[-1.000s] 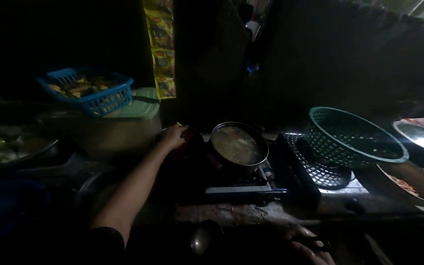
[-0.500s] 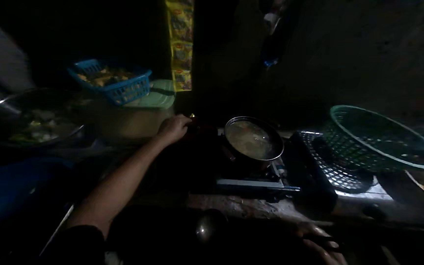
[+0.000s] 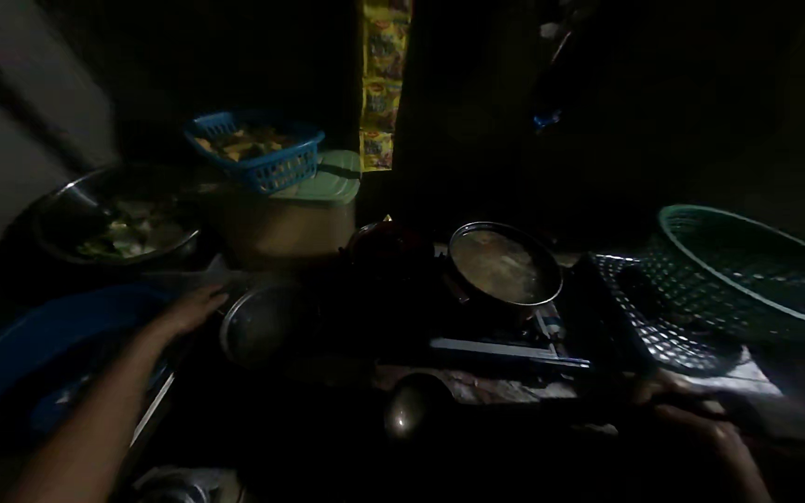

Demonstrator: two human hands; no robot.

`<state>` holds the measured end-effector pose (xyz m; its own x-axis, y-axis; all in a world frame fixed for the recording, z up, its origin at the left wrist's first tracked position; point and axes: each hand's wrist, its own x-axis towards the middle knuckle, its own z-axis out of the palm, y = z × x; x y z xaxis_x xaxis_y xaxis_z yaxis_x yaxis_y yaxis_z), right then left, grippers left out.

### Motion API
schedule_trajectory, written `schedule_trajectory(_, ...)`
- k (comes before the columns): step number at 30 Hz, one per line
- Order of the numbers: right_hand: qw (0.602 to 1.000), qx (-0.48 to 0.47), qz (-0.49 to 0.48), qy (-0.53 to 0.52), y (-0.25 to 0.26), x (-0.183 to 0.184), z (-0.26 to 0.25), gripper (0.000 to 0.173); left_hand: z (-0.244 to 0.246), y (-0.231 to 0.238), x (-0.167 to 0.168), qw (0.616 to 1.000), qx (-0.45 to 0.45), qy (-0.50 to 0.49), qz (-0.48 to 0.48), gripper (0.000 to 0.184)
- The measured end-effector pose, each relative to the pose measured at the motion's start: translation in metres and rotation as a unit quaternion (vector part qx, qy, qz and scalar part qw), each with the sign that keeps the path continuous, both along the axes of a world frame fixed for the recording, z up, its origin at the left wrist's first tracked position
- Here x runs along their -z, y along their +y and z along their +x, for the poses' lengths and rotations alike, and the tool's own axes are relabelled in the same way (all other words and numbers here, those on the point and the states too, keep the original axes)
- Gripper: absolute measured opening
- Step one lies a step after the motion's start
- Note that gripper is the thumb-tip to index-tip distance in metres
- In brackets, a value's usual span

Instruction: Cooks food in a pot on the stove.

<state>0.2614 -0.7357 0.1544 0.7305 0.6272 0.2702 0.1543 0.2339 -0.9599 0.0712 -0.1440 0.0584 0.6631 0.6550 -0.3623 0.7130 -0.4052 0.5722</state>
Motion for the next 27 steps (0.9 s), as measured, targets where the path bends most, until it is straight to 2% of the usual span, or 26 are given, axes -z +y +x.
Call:
schedule_trajectory(2,1.000,0.020,0.021,-0.002,-0.003,-0.019,0.008,0.006,0.013,0.001,-0.001,1.000,0.001,0.010,0.009,0.049)
schedule_trajectory(5,0.987,0.146,0.065,0.000,-0.013,-0.034,0.015,0.005,0.029,0.009,-0.001,0.997,0.005,0.072,0.010,0.050)
schedule_trajectory(7,0.981,0.155,0.091,-0.079,-0.030,-0.027,0.037,0.005,0.029,0.013,0.003,0.994,0.000,0.111,-0.012,0.051)
schedule_trajectory(9,0.963,0.202,0.089,-0.158,-0.023,-0.037,0.042,0.010,0.022,0.007,0.006,0.992,-0.027,0.112,-0.050,0.049)
schedule_trajectory(12,0.940,0.204,0.017,-0.273,-0.017,-0.039,0.056,0.013,0.009,-0.021,0.010,0.992,-0.060,0.070,-0.084,0.048)
schedule_trajectory(15,0.910,0.217,-0.086,-0.344,-0.001,-0.037,0.065,0.013,0.005,-0.053,0.017,0.990,-0.090,0.005,-0.106,0.043)
schedule_trajectory(20,0.837,0.190,-0.194,-0.474,0.018,-0.030,0.083,0.017,0.017,-0.105,0.013,0.983,-0.121,-0.063,-0.123,0.040)
schedule_trajectory(22,0.837,0.177,-0.205,-0.476,0.019,-0.028,0.088,0.018,0.025,-0.123,0.012,0.982,-0.122,-0.072,-0.129,0.039)
schedule_trajectory(27,0.867,0.182,-0.216,-0.410,0.020,-0.034,0.096,0.014,0.045,-0.158,0.009,0.975,-0.131,-0.098,-0.148,0.036)
